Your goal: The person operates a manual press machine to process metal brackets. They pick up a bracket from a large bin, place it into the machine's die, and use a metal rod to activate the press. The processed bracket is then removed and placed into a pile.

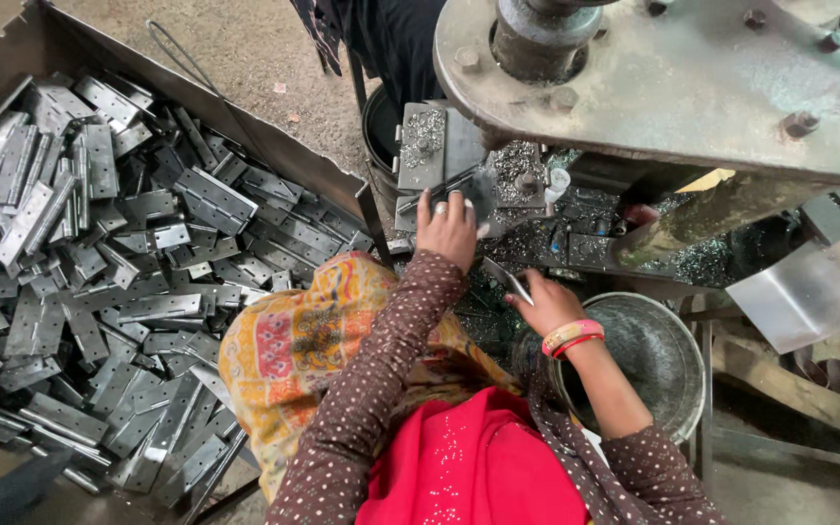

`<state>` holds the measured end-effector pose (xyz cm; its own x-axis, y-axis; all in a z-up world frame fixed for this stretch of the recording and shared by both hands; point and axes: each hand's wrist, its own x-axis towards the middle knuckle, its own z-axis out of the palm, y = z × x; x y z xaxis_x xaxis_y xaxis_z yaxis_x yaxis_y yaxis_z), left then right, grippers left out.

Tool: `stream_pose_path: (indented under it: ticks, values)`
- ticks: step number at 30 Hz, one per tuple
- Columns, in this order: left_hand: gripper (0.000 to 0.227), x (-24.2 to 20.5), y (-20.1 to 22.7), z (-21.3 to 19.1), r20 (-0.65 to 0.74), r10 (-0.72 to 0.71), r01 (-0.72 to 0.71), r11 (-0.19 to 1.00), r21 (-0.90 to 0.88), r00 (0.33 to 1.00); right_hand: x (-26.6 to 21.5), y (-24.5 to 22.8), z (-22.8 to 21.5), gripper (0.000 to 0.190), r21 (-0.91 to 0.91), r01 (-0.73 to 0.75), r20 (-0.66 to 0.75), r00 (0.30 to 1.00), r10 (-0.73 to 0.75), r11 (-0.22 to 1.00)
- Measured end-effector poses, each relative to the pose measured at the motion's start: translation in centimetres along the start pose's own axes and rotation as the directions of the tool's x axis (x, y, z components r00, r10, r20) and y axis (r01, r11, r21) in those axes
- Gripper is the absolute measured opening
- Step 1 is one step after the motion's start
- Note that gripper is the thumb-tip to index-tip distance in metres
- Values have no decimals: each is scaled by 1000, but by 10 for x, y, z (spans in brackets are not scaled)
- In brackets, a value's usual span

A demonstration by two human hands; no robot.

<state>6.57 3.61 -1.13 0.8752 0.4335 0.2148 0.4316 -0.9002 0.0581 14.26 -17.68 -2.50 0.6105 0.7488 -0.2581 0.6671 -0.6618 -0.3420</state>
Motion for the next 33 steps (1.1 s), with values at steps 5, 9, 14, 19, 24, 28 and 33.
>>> stream_pose_path:
  ticks: [5,9,14,19,24,28,33]
  values:
    - [51,-10,-43,-4,-72,-186,194,974,119,980,-3,-5,-2,52,26,-26,50,998,24,999]
    - [78,-24,-41,-15,78,-119,115,992,51,990,-2,-10,-8,50,33,-63,134,989,58,997]
    - [57,-33,0,-9,172,-20,35,996,-81,985,0,-6,-3,52,3,9,73,997,-9,1000]
    - [39,-13,2,-12,292,-14,54,990,-129,956,-9,20,33,48,3,34,-45,998,-34,999]
    - [35,-22,-3,-21,175,-25,59,979,-193,984,-25,46,115,38,19,-24,-109,994,26,1000]
    - [33,-33,-3,-17,197,-18,57,979,-196,980,-29,63,134,44,36,-21,0,1000,21,999]
    - [33,5,-10,-10,230,-5,32,993,-114,973,8,66,84,51,-136,-19,210,977,47,991]
